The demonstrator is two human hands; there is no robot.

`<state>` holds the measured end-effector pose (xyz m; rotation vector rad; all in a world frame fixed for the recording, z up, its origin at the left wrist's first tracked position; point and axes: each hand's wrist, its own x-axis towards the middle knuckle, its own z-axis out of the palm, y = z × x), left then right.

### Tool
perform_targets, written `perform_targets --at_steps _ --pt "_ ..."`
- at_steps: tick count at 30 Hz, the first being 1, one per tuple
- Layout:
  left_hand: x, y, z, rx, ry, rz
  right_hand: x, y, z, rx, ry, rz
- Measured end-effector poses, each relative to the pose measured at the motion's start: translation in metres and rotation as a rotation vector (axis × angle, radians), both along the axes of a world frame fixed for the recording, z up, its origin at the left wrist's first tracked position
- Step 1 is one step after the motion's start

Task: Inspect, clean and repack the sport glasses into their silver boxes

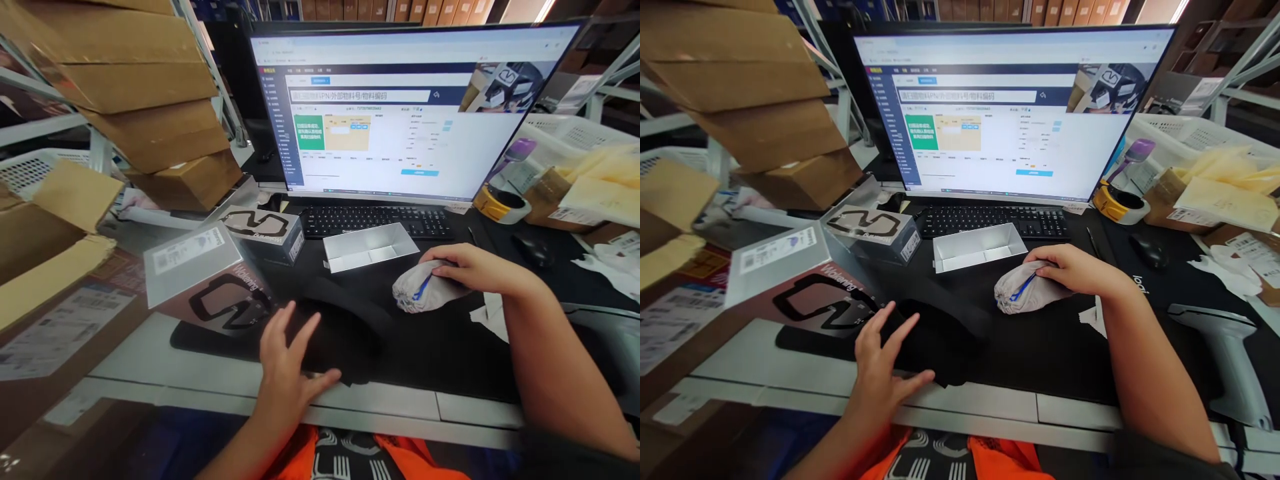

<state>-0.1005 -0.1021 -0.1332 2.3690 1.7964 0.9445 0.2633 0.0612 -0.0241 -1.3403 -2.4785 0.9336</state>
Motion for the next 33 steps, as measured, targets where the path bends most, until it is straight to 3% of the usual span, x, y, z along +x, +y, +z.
perform_targets --at_steps 3,7,10,15,18,23,27,30,33 --pt "-0.002 0.012 0.012 0.095 0.226 -0.240 -0.003 0.004 -0.006 -0.141 0.015 -0.013" --pt "0.000 0.033 0.024 0.096 0.396 -0.336 -0.005 0.007 -0.018 -0.023 -0.183 0.005" --pt "0.003 0.042 0.020 0.098 0.472 -0.445 -0.007 0.007 -0.027 0.030 -0.330 -0.063" --pt "0.020 0.038 0.003 0.165 0.471 -0.504 -0.017 0.003 -0.038 -0.053 -0.409 -0.007" --pt "0.038 0.034 0.003 0.172 0.435 -0.520 -0.025 0.004 -0.039 -0.018 -0.478 -0.064" --pt "0.055 0.032 0.036 0.250 0.247 -0.618 -0.008 -0.001 -0.018 0.085 -0.403 -0.064" --pt "0.047 0.034 0.072 0.405 0.077 -0.708 0.020 -0.019 0.010 0.325 -0.102 -0.077" --pt "0.041 0.049 0.084 0.473 -0.020 -0.597 0.024 -0.038 0.030 0.460 0.096 -0.098" --pt "0.044 0.081 0.083 0.316 -0.008 -0.381 0.012 -0.057 0.046 0.405 0.155 -0.034"
